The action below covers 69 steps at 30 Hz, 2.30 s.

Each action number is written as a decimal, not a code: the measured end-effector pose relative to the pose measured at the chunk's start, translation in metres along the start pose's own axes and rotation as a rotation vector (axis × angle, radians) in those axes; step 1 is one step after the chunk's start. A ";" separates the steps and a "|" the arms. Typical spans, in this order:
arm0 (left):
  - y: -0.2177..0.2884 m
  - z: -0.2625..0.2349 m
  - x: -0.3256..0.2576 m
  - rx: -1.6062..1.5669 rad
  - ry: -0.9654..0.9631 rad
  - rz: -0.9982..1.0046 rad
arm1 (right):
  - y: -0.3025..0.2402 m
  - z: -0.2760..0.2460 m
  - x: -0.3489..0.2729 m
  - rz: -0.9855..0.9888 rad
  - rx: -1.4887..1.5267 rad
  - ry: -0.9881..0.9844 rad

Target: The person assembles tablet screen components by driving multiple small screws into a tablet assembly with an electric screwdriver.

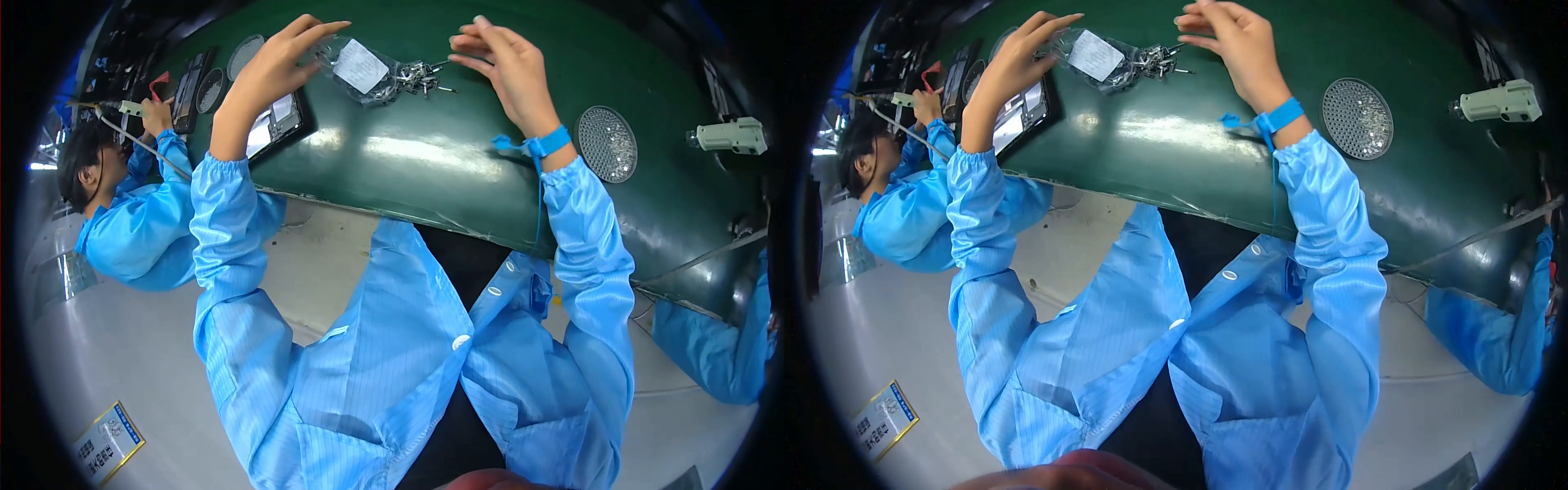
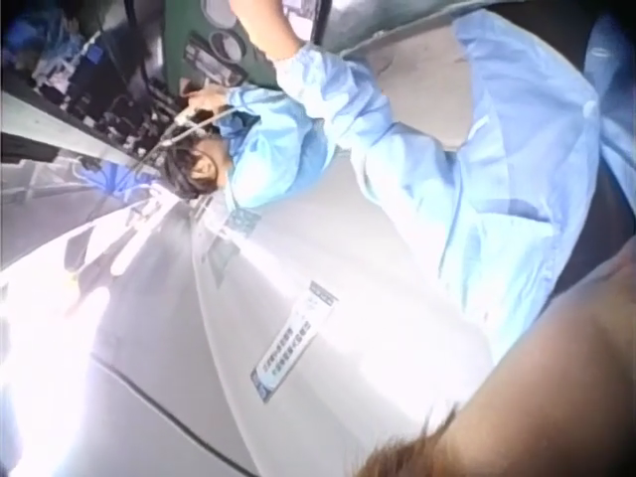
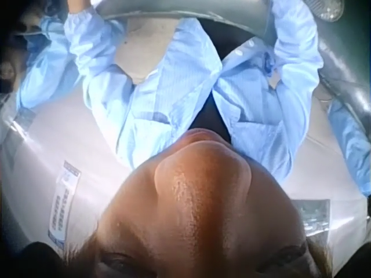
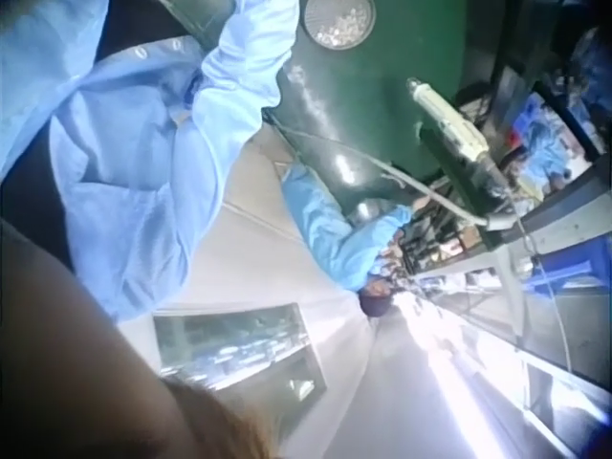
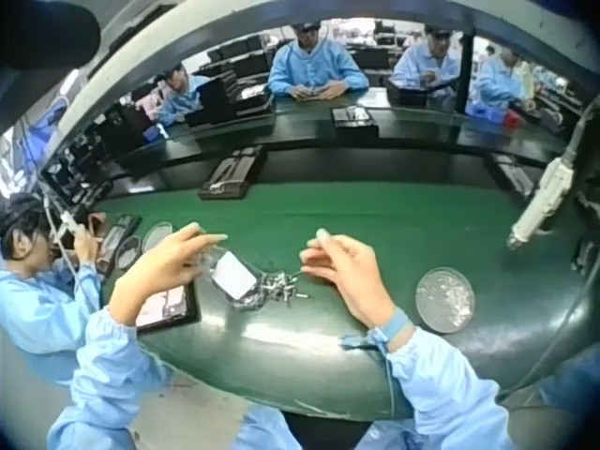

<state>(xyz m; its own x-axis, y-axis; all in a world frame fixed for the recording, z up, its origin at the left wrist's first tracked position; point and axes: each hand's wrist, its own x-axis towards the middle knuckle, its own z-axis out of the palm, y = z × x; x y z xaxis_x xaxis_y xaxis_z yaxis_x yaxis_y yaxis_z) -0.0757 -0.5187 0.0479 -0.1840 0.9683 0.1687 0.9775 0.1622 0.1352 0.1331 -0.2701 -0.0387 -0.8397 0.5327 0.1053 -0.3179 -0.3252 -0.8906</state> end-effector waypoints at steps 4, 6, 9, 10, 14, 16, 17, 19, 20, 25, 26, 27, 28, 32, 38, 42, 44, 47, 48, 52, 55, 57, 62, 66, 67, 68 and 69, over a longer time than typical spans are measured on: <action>0.000 0.020 -0.010 -0.485 0.187 -0.120 | -0.016 -0.019 -0.011 0.099 -0.202 0.126; 0.008 0.044 -0.013 -0.804 0.351 -0.295 | -0.017 -0.031 -0.019 0.083 -0.299 0.128; 0.007 0.077 -0.025 -1.716 0.647 -0.575 | -0.015 -0.029 -0.025 0.051 -0.462 0.154; 0.005 0.090 -0.029 -1.657 0.687 -0.648 | -0.014 -0.026 -0.026 0.047 -0.505 0.109; 0.024 0.102 -0.010 -1.499 0.740 -0.646 | 0.000 -0.024 -0.034 0.052 -0.648 0.040; 0.024 0.101 -0.003 -1.477 0.730 -0.663 | 0.000 -0.021 -0.037 0.030 -0.721 -0.021; 0.021 0.102 -0.005 -1.469 0.734 -0.657 | 0.001 -0.020 -0.037 0.022 -0.716 -0.023; 0.020 0.101 -0.005 -1.454 0.835 -0.720 | 0.002 -0.020 -0.037 -0.012 -0.767 -0.054; 0.023 0.101 -0.004 -1.486 0.884 -0.676 | 0.001 -0.020 -0.037 -0.018 -0.764 -0.045; 0.043 0.096 0.006 -1.534 1.037 -0.482 | 0.002 -0.024 -0.038 -0.045 -0.752 -0.050; 0.046 0.099 0.009 -1.533 1.124 -0.436 | 0.003 -0.023 -0.038 -0.046 -0.749 -0.052; 0.049 0.102 0.010 -1.530 1.209 -0.390 | 0.003 -0.023 -0.039 -0.044 -0.753 -0.054; 0.051 0.104 0.012 -1.541 1.230 -0.378 | 0.003 -0.023 -0.039 -0.044 -0.759 -0.055; 0.050 0.111 0.010 -1.582 1.322 -0.365 | 0.003 -0.020 -0.041 -0.046 -0.751 -0.061; 0.055 0.118 0.009 -1.593 1.406 -0.550 | 0.005 -0.023 -0.043 -0.066 -0.765 -0.066; 0.055 0.125 0.010 -1.534 1.207 -0.680 | 0.006 -0.023 -0.040 -0.064 -0.777 -0.069; 0.047 0.128 0.014 -1.337 1.083 -0.701 | 0.002 -0.018 -0.038 -0.067 -0.777 -0.077; 0.037 0.142 0.010 -1.124 0.990 -0.716 | 0.008 -0.016 -0.037 -0.074 -0.768 -0.073; 0.033 0.143 0.013 -1.127 0.998 -0.710 | 0.006 -0.016 -0.034 -0.070 -0.775 -0.077; 0.035 0.150 0.011 -1.047 0.943 -0.750 | 0.006 -0.019 -0.030 0.018 -0.665 -0.011; 0.032 0.147 0.010 -0.986 0.964 -0.749 | -0.009 -0.019 -0.021 0.007 -0.387 0.103; 0.029 0.166 -0.009 -1.108 1.065 -0.778 | 0.006 -0.022 -0.019 -0.120 -0.272 0.096; 0.077 0.162 -0.019 -0.266 0.862 -0.924 | 0.027 -0.024 -0.032 -0.299 -0.519 0.057; 0.135 0.109 0.000 -0.204 0.972 -0.422 | 0.019 0.001 -0.039 -0.322 -0.333 -0.068; 0.145 0.116 0.012 -0.281 0.913 -0.270 | 0.021 -0.004 -0.037 -0.295 -0.257 -0.084; 0.159 0.109 0.027 -0.242 0.850 -0.099 | 0.023 -0.010 -0.035 -0.235 -0.219 -0.121; 0.166 0.118 0.045 -0.300 0.804 0.046 | 0.026 -0.019 -0.034 -0.255 -0.231 -0.122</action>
<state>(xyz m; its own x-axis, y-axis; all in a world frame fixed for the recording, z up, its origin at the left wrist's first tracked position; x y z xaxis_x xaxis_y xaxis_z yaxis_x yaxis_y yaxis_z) 0.0904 -0.4254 -0.0377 -0.2735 0.5256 0.8056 0.9379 -0.0402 0.3446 0.1616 -0.2820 -0.0740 -0.7970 0.4725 0.3761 -0.4277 -0.0019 -0.9039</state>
